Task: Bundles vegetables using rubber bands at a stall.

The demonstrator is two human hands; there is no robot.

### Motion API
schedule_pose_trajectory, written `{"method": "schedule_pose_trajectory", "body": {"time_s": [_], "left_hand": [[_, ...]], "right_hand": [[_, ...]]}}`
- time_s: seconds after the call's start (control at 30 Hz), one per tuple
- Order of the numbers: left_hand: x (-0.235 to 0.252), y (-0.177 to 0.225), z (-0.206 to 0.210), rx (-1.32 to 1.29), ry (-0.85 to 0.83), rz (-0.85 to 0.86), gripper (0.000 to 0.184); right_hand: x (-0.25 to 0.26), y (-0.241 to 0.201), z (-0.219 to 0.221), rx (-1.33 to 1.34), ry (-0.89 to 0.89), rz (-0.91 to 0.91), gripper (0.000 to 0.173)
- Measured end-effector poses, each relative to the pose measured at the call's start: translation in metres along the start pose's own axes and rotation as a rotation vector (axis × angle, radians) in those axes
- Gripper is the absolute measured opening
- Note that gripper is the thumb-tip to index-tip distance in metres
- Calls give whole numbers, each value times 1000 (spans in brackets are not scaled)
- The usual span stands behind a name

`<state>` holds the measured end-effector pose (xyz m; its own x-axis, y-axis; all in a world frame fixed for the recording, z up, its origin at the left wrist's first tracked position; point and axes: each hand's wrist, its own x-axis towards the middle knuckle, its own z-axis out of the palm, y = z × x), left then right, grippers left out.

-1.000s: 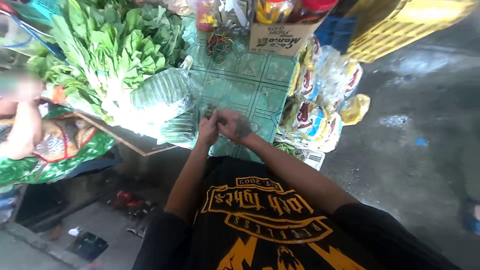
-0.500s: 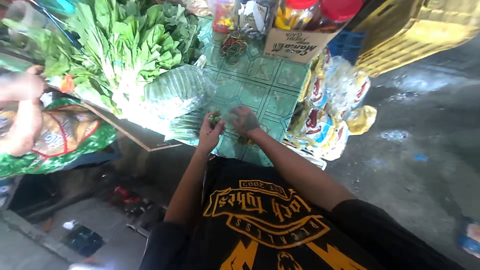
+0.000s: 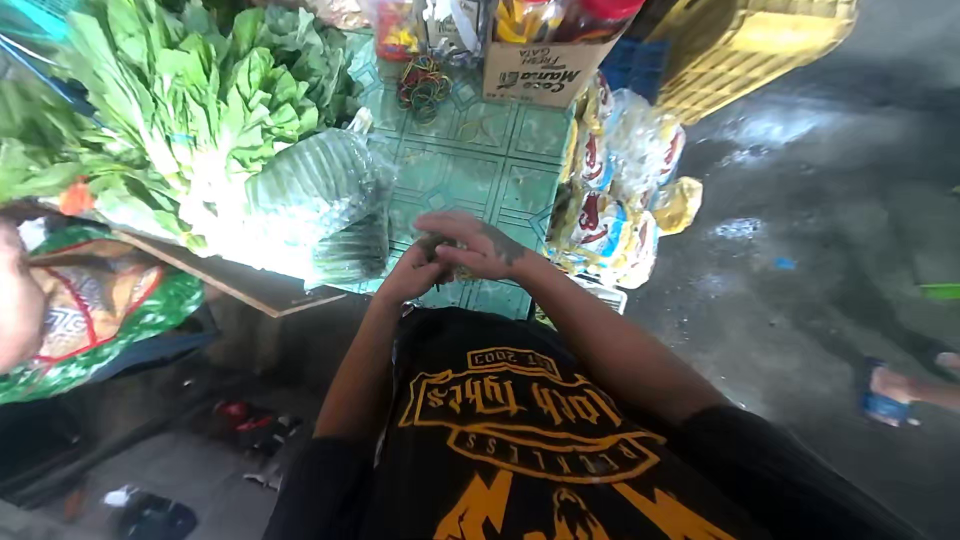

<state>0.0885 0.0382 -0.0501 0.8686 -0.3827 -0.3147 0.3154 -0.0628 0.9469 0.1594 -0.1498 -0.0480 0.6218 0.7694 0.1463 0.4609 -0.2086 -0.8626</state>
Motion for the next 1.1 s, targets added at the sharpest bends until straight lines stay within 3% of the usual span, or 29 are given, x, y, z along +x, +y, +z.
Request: {"method": "schedule_pose_trajectory", "body": {"time_s": [0.1, 0.27, 0.37, 0.53, 0.67, 0.8, 0.9, 0.97, 1.03, 1.1], "left_hand": [[2, 10, 8, 126, -4, -61, 25], [-1, -7, 11, -175, -76, -7, 22], [2, -15, 10, -208, -108, -16, 21], [10, -10, 2, -4, -44, -93, 35], [-6, -15, 11, -10, 8, -175, 59], [-20, -26, 11, -127, -67, -283, 33], [-28, -34, 12, -137, -97, -339, 29], [-31, -40, 9, -116, -74, -337, 31], [-30, -42, 4, -136, 12, -343, 33], [-29, -43, -3, -221, 89, -361, 29]], "right_hand": [[-5, 0, -4, -167, -14, -23, 32], [-20, 8, 4, -182, -58, -29, 48], [-23, 4, 2, -111, -71, 37, 48], [-18, 16, 11, -61, 38, 82, 30], [-25, 2, 4, 203, -1, 238, 24], [-48, 17, 22, 384, 72, 290, 23], [-59, 21, 33, 485, 102, 327, 25], [-64, 22, 31, 378, 138, 437, 32], [-67, 33, 26, 13, 221, 545, 38], [-74, 53, 27, -348, 185, 560, 38]]}}
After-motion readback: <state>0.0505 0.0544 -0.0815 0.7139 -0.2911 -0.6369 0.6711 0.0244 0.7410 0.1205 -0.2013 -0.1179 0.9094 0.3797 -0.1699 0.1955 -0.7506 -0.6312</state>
